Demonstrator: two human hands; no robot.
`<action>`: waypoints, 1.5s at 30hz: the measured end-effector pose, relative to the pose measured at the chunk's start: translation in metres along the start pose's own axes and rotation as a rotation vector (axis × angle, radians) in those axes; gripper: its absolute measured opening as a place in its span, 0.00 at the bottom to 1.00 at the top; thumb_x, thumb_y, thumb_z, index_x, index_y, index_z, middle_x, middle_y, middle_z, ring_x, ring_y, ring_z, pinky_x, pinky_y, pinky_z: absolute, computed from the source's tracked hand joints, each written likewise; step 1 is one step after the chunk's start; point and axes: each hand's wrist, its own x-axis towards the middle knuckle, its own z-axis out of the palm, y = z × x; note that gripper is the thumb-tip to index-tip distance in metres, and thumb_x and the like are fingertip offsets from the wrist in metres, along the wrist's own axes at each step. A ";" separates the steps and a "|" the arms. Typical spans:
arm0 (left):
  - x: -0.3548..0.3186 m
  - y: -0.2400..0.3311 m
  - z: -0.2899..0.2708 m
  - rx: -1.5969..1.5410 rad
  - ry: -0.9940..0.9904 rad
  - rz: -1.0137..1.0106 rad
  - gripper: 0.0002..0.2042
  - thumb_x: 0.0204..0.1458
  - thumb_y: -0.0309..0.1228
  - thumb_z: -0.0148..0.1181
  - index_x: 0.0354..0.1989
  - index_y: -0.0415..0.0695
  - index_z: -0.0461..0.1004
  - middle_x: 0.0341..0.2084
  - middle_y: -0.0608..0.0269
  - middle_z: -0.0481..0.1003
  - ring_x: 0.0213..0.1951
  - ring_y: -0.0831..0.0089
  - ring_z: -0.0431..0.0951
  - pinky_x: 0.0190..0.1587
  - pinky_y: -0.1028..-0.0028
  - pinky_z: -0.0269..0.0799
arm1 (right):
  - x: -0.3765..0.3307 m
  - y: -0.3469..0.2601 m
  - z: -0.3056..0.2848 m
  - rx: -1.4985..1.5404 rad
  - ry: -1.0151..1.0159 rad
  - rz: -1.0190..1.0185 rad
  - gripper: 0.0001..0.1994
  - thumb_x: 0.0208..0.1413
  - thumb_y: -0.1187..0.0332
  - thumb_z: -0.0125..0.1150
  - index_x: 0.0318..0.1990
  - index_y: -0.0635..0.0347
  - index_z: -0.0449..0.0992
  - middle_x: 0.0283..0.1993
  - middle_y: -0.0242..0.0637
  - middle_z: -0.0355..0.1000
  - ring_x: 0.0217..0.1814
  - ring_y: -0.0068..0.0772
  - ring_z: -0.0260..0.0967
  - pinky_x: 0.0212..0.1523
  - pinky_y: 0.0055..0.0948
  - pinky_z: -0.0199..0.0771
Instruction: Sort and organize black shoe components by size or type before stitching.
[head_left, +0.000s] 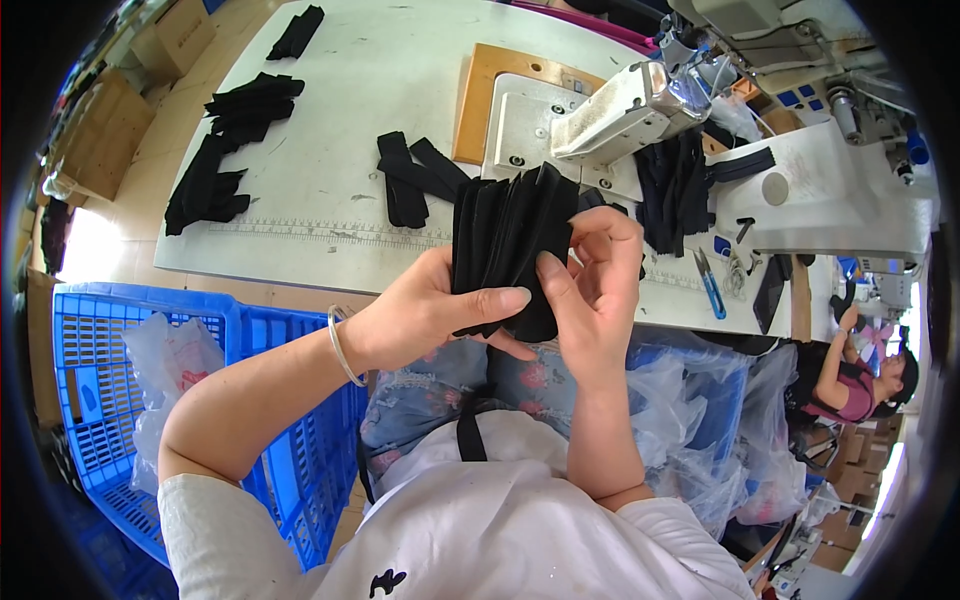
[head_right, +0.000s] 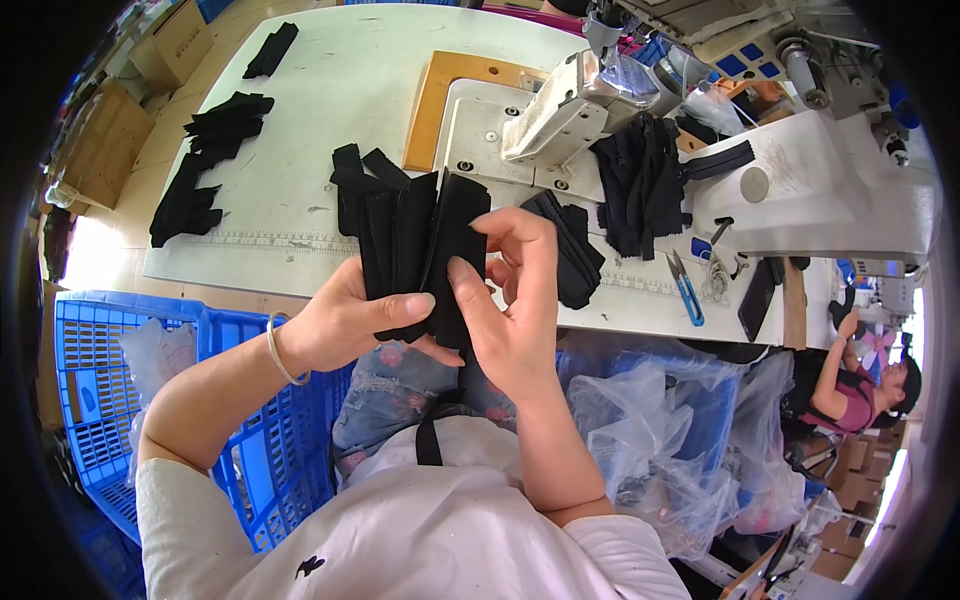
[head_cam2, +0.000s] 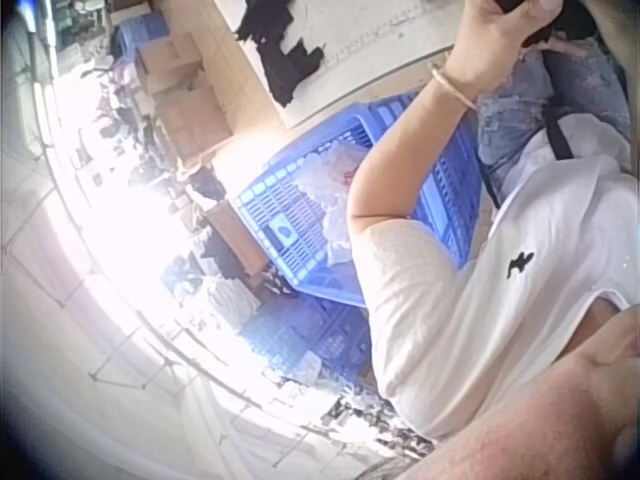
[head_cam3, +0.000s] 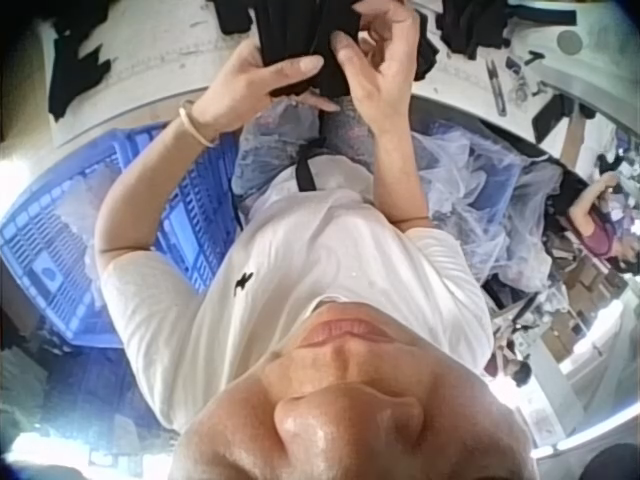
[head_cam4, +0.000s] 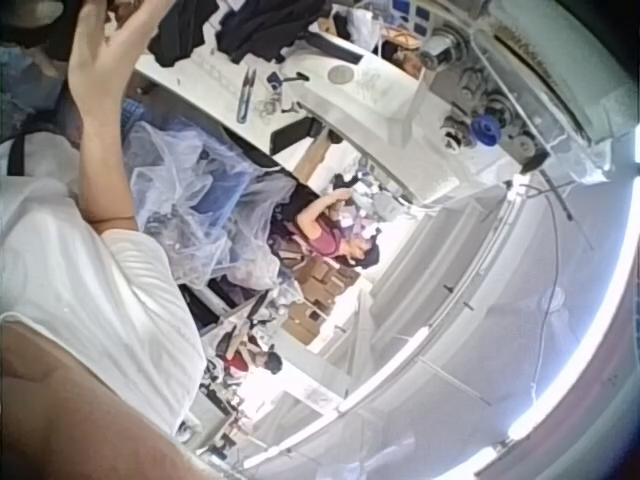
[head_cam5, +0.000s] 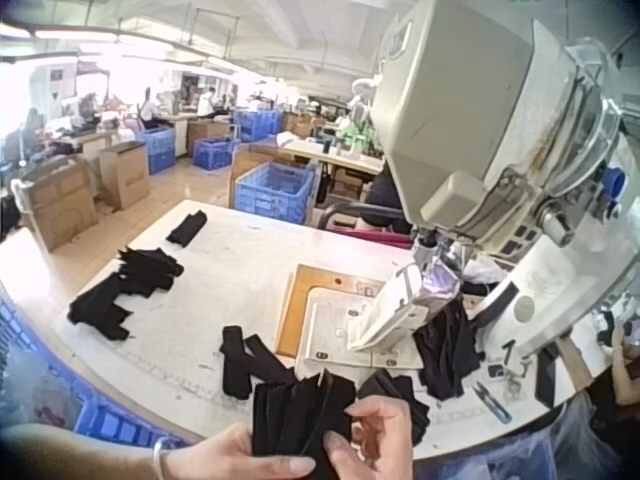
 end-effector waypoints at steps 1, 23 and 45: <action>0.000 -0.001 -0.002 0.016 -0.006 -0.011 0.16 0.59 0.30 0.56 0.53 0.35 0.68 0.46 0.59 0.72 0.47 0.71 0.75 0.46 0.63 0.81 | 0.001 -0.001 -0.002 -0.047 -0.052 0.004 0.14 0.51 0.80 0.60 0.46 0.63 0.68 0.43 0.32 0.64 0.38 0.18 0.61 0.35 0.19 0.64; -0.003 0.008 0.004 0.071 0.063 -0.041 0.18 0.54 0.29 0.63 0.51 0.34 0.67 0.42 0.61 0.73 0.43 0.73 0.77 0.44 0.68 0.82 | 0.009 -0.006 0.001 -0.195 -0.128 0.024 0.11 0.46 0.75 0.69 0.36 0.62 0.73 0.35 0.29 0.65 0.30 0.17 0.55 0.32 0.18 0.58; -0.004 0.009 0.005 0.080 0.113 -0.014 0.20 0.50 0.24 0.66 0.50 0.34 0.68 0.41 0.61 0.74 0.43 0.73 0.77 0.43 0.68 0.83 | 0.006 -0.010 0.007 -0.116 -0.100 0.032 0.06 0.50 0.77 0.63 0.35 0.62 0.73 0.39 0.34 0.66 0.41 0.22 0.64 0.43 0.21 0.64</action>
